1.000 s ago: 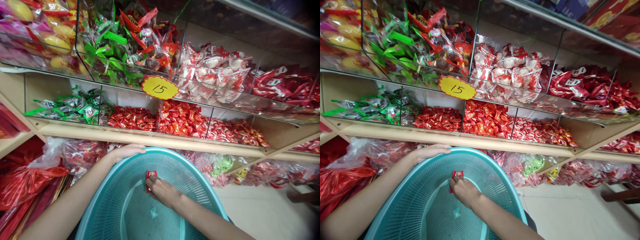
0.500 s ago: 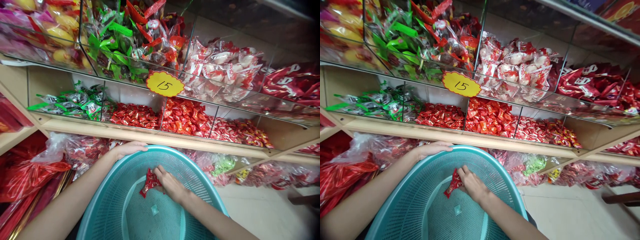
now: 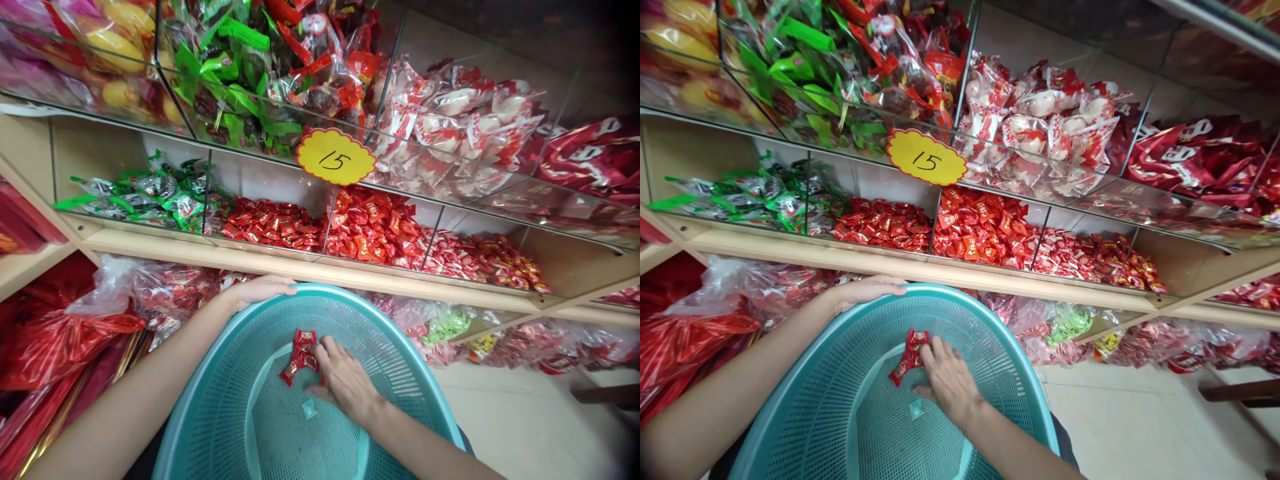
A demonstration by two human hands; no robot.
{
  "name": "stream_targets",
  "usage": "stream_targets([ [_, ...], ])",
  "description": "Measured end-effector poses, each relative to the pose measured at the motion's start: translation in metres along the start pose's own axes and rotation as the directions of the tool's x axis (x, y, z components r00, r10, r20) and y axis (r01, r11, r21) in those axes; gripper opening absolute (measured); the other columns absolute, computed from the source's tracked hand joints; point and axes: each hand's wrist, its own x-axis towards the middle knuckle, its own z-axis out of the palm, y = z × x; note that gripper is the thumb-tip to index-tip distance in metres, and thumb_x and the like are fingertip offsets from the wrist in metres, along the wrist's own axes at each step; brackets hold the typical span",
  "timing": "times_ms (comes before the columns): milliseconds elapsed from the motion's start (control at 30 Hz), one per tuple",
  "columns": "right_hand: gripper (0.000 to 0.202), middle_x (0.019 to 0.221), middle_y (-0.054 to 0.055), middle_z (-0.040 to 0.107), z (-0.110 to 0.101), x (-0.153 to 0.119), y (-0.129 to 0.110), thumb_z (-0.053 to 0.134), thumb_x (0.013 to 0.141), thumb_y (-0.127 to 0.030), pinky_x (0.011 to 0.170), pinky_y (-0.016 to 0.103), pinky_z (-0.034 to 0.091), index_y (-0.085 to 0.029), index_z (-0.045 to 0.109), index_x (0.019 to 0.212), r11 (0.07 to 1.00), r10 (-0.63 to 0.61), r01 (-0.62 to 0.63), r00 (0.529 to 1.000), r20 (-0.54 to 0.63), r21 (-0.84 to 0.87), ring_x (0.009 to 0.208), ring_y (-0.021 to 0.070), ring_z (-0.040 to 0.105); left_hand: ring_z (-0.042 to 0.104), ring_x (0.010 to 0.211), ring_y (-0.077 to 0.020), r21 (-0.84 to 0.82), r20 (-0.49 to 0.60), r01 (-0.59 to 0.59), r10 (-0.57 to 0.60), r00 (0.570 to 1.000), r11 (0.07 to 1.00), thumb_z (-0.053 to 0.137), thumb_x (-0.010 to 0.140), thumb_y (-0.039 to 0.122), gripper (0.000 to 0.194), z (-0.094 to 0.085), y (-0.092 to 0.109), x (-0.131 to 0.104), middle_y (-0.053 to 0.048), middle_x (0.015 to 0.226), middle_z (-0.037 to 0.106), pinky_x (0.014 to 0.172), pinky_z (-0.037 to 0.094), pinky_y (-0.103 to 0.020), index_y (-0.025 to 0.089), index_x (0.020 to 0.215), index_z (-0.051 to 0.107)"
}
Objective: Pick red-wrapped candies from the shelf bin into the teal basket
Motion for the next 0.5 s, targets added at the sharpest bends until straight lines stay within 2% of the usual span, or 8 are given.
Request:
stream_targets([
  [100, 0.041, 0.096, 0.007, 0.049, 0.001, -0.009, 0.0, 0.062, 0.066, -0.046, 0.069, 0.036, 0.046, -0.02, 0.042, 0.091, 0.977, 0.213, -0.213, 0.977, 0.002, 0.003, 0.088, 0.0246, 0.054, 0.056, 0.086, -0.0169, 0.008, -0.017, -0.001, 0.001, 1.0, 1.0, 0.063, 0.066, 0.037, 0.037, 0.0, 0.0, 0.0, -0.004, 0.097, 0.063, 0.08, 0.043, -0.027, 0.017, 0.098, 0.06],
  [233, 0.039, 0.09, 0.008, 0.055, 0.006, -0.012, 0.003, 0.047, 0.077, -0.048, 0.062, 0.032, 0.043, -0.019, 0.039, 0.101, 0.91, 0.402, -0.41, 0.907, 0.122, 0.052, 0.08, 0.0244, 0.059, 0.057, 0.085, -0.0162, 0.009, -0.018, 0.016, -0.016, 1.0, 1.0, 0.063, 0.065, 0.038, 0.038, 0.001, 0.001, 0.0, -0.004, 0.097, 0.063, 0.078, 0.044, -0.027, 0.018, 0.097, 0.06],
  [333, 0.04, 0.086, 0.01, 0.059, 0.01, -0.008, 0.007, 0.044, 0.081, -0.042, 0.066, 0.032, 0.041, -0.015, 0.035, 0.109, 0.886, 0.433, -0.456, 0.879, 0.201, 0.086, 0.082, 0.0257, 0.059, 0.057, 0.085, -0.0161, 0.011, -0.024, 0.01, -0.01, 1.0, 1.0, 0.064, 0.066, 0.038, 0.037, 0.001, 0.001, -0.001, -0.003, 0.097, 0.063, 0.078, 0.044, -0.027, 0.018, 0.097, 0.06],
  [400, 0.037, 0.09, 0.011, 0.059, 0.012, -0.006, 0.01, 0.047, 0.078, -0.031, 0.068, 0.031, 0.04, -0.015, 0.034, 0.11, 0.88, 0.436, -0.463, 0.874, 0.215, 0.1, 0.085, 0.0249, 0.058, 0.057, 0.085, -0.0158, 0.012, -0.031, 0.006, -0.006, 0.999, 1.0, 0.063, 0.066, 0.037, 0.036, 0.001, 0.001, -0.001, -0.002, 0.096, 0.063, 0.079, 0.044, -0.026, 0.019, 0.096, 0.061],
  [500, 0.039, 0.102, 0.011, 0.054, 0.012, -0.005, 0.013, 0.048, 0.071, -0.014, 0.07, 0.029, 0.039, -0.016, 0.036, 0.108, 0.891, 0.401, -0.431, 0.894, 0.198, 0.142, 0.087, 0.0213, 0.056, 0.057, 0.085, -0.0155, 0.01, -0.046, 0.012, -0.011, 0.999, 1.0, 0.062, 0.068, 0.035, 0.032, 0.0, 0.0, 0.0, -0.002, 0.095, 0.063, 0.08, 0.043, -0.026, 0.018, 0.095, 0.061],
])
